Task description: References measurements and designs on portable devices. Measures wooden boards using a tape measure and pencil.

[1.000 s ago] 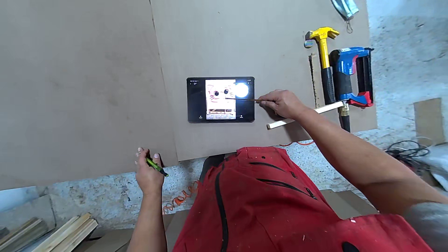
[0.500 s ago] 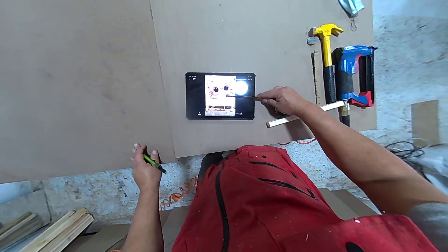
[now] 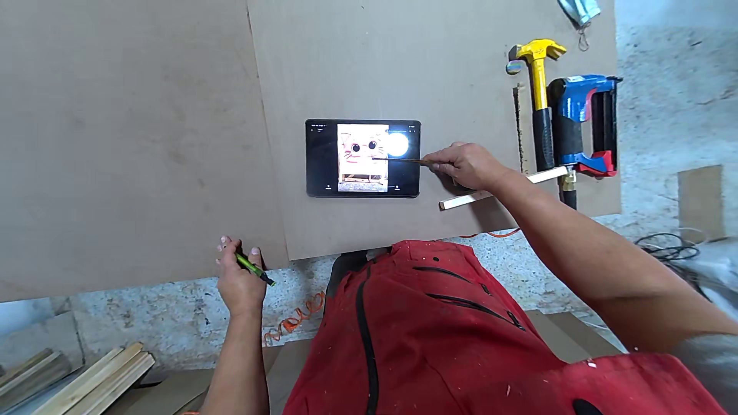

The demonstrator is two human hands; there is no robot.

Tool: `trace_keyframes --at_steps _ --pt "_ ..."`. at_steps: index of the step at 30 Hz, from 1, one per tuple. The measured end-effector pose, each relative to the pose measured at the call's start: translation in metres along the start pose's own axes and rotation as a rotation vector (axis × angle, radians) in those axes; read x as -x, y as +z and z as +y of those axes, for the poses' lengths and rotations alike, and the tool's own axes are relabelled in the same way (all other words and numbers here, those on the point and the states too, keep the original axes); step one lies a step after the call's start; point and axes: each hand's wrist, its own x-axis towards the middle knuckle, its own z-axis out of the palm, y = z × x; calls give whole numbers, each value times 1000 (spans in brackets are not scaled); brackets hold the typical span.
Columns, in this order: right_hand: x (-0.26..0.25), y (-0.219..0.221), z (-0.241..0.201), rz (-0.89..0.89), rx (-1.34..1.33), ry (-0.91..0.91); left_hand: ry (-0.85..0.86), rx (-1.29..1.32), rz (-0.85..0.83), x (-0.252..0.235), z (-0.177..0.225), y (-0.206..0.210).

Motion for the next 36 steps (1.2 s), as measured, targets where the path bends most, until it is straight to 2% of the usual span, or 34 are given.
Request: trace_keyframes --at_steps 36 --pt "0 -1 -1 -12 8 8 -12 8 -2 0 4 -2"
